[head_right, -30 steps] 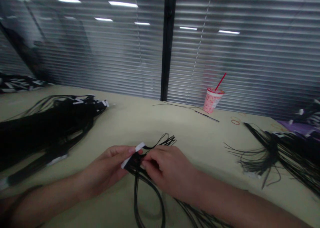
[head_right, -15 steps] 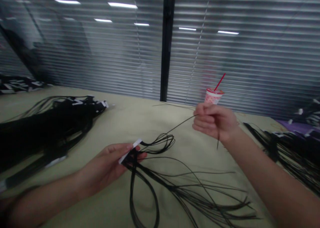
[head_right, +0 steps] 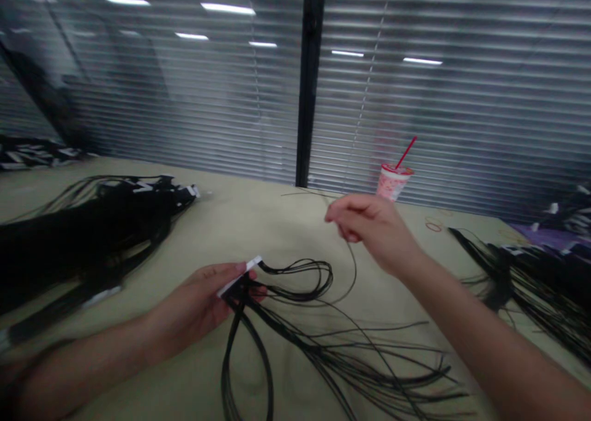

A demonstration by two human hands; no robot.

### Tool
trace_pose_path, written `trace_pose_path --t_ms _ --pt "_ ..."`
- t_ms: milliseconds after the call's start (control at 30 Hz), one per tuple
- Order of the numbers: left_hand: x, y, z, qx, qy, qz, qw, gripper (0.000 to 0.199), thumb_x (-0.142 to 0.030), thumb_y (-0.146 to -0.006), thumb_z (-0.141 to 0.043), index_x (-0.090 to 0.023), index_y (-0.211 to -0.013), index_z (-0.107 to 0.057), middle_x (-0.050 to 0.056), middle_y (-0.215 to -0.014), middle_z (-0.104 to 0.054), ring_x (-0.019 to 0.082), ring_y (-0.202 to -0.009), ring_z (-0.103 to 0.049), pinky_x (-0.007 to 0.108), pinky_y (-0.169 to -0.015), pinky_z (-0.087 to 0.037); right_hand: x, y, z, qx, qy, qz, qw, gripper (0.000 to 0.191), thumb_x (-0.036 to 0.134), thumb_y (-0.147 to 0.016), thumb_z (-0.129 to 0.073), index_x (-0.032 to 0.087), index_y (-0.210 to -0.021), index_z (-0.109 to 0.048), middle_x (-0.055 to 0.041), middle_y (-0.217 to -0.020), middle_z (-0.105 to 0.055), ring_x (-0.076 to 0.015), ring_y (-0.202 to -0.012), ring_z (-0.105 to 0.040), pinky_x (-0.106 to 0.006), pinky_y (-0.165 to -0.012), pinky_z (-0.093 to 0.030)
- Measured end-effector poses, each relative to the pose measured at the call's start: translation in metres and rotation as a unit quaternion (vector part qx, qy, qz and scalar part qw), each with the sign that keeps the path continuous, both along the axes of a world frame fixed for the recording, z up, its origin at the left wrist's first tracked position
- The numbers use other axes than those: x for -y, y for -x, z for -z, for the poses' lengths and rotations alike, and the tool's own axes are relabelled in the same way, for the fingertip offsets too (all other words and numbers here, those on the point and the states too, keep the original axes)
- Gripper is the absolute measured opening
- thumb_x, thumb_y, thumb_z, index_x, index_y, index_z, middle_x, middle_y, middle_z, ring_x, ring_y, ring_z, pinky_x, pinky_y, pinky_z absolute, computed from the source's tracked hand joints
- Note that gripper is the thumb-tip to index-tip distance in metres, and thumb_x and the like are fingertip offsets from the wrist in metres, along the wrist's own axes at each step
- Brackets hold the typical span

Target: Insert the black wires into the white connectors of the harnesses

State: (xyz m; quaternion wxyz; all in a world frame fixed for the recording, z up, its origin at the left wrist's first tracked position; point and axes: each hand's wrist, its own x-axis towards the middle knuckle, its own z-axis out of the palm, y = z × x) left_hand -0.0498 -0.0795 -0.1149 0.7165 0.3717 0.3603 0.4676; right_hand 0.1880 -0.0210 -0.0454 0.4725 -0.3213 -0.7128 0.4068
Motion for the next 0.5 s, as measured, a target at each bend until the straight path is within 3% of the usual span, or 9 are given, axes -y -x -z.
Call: trace_pose_path --t_ms 133,267,500 --pt "0.0 0.0 0.004 -0.007 0.017 0.003 1.0 0.02 -0.025 -0.081 -0.053 -0.008 -0.08 -0.063 0.009 -0.077 -0.065 0.016 -0.073 -0.06 0.027 -0.074 -0.046 0.028 0.04 0.042 0.193 -0.078 -0.001 0.978 0.015 0.01 -0.071 -0.05 0.013 -0.058 -0.054 0.0048 -0.049 -0.044 -0.0038 -0.046 -0.037 -0.016 -0.042 -0.028" --pt "0.001 0.0 0.004 -0.011 0.033 -0.001 0.999 0.017 -0.025 -0.08 -0.055 -0.009 -0.078 -0.063 0.006 -0.076 -0.063 0.014 -0.071 -0.057 0.026 -0.07 -0.046 0.044 0.057 0.074 0.232 -0.124 -0.016 0.965 0.014 0.011 -0.071 -0.047 0.014 -0.058 -0.049 0.0063 -0.048 -0.04 -0.0033 -0.044 -0.033 -0.016 -0.043 -0.025" --pt "0.002 -0.001 0.002 -0.009 0.047 -0.005 0.999 0.017 -0.025 -0.077 -0.057 -0.01 -0.074 -0.064 0.006 -0.072 -0.063 0.015 -0.069 -0.058 0.028 -0.072 -0.046 0.043 0.054 0.088 0.262 -0.129 0.003 0.957 0.013 0.011 -0.072 -0.045 0.015 -0.059 -0.047 0.0056 -0.05 -0.041 -0.0048 -0.046 -0.035 -0.018 -0.046 -0.025"
